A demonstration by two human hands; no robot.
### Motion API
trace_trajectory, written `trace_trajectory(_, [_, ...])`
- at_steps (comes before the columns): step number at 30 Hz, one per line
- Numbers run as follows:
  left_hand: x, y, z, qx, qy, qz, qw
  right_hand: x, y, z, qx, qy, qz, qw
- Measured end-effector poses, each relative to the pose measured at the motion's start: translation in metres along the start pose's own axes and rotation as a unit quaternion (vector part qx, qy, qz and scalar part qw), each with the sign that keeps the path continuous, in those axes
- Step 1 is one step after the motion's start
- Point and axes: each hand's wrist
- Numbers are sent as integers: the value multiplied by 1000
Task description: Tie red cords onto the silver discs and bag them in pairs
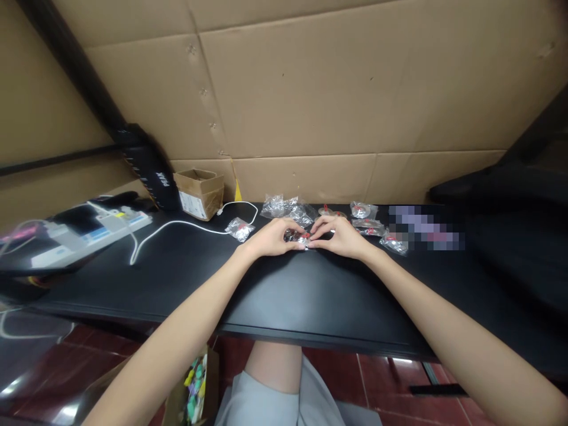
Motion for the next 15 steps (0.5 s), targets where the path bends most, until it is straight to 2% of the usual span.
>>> trace_trajectory(4, [0,-1,0,1,-4,-5,1000,-1,0,-1,-2,-19,11,1000])
trace_trajectory(15, [0,-3,0,2,-8,-7,1000,-5,-14,1,-53,47,13,997])
Point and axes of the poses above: each hand's wrist, its own z-axis towards the middle knuckle, its own x-axis out of the back of the hand, y = z × x, and after that the axes turned 4 degrees about x, right-handed
